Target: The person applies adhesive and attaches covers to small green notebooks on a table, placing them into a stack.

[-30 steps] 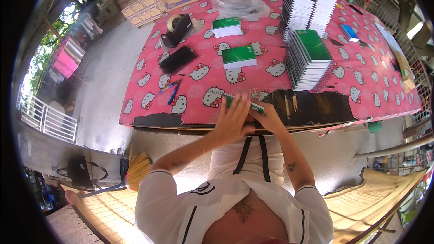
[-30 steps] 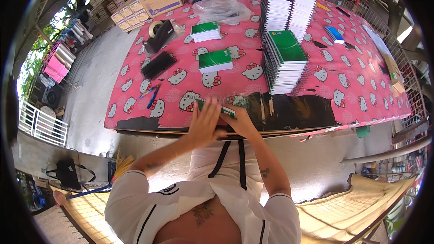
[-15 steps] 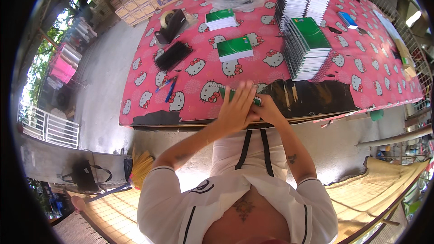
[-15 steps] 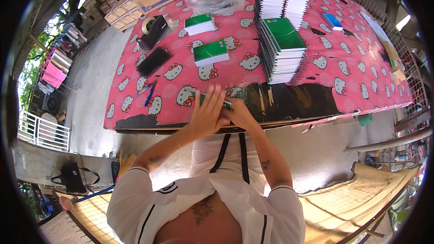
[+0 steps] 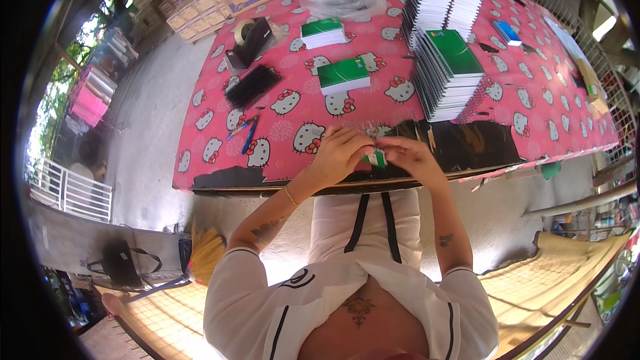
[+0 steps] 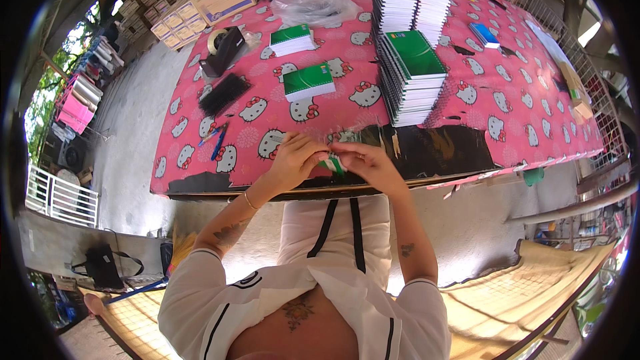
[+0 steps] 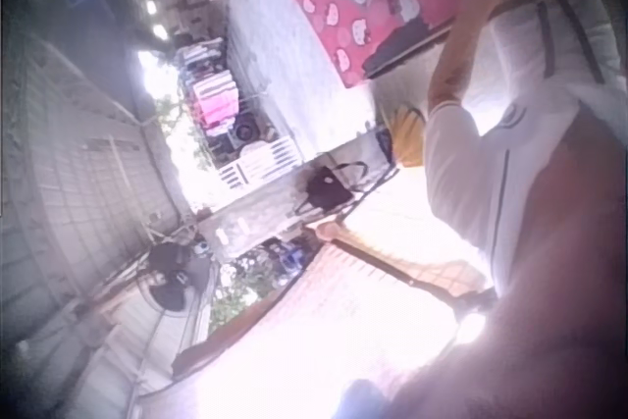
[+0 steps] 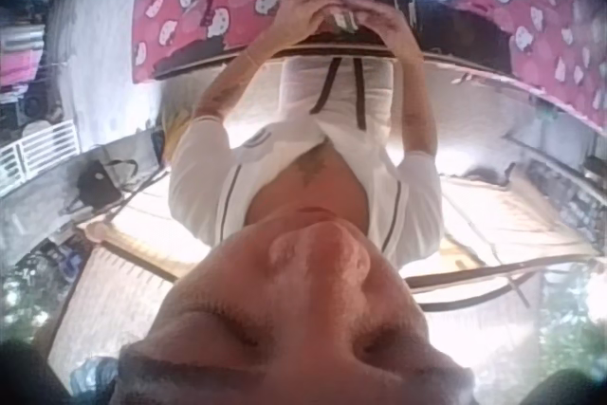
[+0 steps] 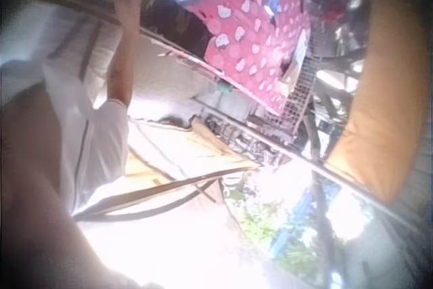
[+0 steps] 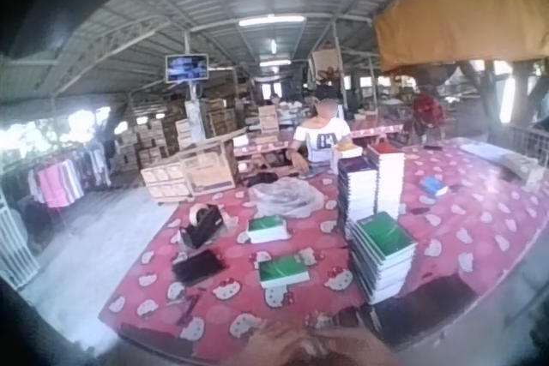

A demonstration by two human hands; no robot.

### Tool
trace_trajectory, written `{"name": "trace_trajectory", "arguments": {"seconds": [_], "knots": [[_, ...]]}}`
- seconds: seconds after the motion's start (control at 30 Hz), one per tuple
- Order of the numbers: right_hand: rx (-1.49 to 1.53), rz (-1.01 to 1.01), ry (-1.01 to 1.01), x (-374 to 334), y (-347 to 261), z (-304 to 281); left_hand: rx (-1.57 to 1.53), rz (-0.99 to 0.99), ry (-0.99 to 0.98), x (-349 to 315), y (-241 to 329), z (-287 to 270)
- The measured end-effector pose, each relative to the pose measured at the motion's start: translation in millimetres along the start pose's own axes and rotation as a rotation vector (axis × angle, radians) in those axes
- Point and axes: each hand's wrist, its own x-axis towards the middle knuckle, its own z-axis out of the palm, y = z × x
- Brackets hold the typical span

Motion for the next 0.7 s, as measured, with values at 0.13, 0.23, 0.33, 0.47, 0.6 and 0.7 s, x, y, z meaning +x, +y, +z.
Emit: {"name": "trace_trajectory", "arguments": {"seconds": [0.13, 0.23, 0.33, 0.47, 0.6, 0.7], "knots": [[-0.244, -0.353, -0.06, 11.0, -17.0, 18.2, -0.847, -0.174, 0.072, 4.9, 7.8, 13.4], [-0.282, -0.471, 0.004, 16.8, -22.5, 30.8, -0.79, -0.243, 0.107, 10.6, 14.1, -4.9], [-0.514, -0.465, 0.104, 19.0, -28.0, 34.0, -0.12, -0.207, 0.221, -5.5, -43.4, -45.6], [-1.109, -0.464, 0.18, 33.5, -46.8, 52.9, 1.039, -0.608, 0.277, -102.9, -153.8, -111.2], [-1.358, -0.434, 0.195, 55.9, -13.4, 48.9, 0.733, -0.494, 0.203, -106.8, -145.8, -103.8], [-1.362, -0.381, 0.244, 60.7, -13.0, 55.2, -0.014, -0.632, 0.427, -94.4, -109.3, -62.1]]}}
